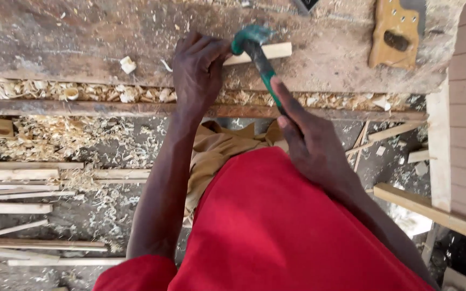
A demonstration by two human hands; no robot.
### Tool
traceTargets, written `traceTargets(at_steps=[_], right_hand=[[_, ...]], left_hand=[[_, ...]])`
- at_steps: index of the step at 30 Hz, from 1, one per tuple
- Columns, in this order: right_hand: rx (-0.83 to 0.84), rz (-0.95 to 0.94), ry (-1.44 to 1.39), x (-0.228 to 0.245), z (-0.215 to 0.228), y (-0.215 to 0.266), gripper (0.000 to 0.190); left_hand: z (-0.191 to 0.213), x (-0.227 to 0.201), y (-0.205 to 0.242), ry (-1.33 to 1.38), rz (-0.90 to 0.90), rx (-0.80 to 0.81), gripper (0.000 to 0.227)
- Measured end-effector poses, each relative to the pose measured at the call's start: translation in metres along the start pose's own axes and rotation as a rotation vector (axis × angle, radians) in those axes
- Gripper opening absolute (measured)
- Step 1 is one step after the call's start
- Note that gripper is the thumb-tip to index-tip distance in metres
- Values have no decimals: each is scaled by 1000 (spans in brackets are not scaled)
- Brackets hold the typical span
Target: The person assembles a wooden structure by hammering nails into joints, measuring and cutting small wooden pieces with a hand saw, and applying glue to the pieces before nailing them into place.
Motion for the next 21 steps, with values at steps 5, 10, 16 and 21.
traceTargets(at_steps=[5, 10, 16, 21], right_hand=[[39, -96, 80, -5, -1, 0, 51], [-51, 11, 50, -1, 3, 1, 47], [-78, -49, -44, 3, 7, 4, 46], [-10, -115, -64, -11, -2, 12, 46]], left_hand=[[-1, -3, -4, -49, -84, -60, 15], [0, -10, -11, -34, -111, -57, 11], [-2, -9, -6, -38, -100, -53, 8], [7, -15, 3, -75, -118, -47, 12]])
Point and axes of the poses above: each hand's wrist, its own y-axis away from the middle knuckle, its own z-axis out of the back of the hand, x = y × z, the point moved 3 cm from there along -y, towards the middle knuckle, and after that the axes turned 1 degree about z, right-handed, at the moved point
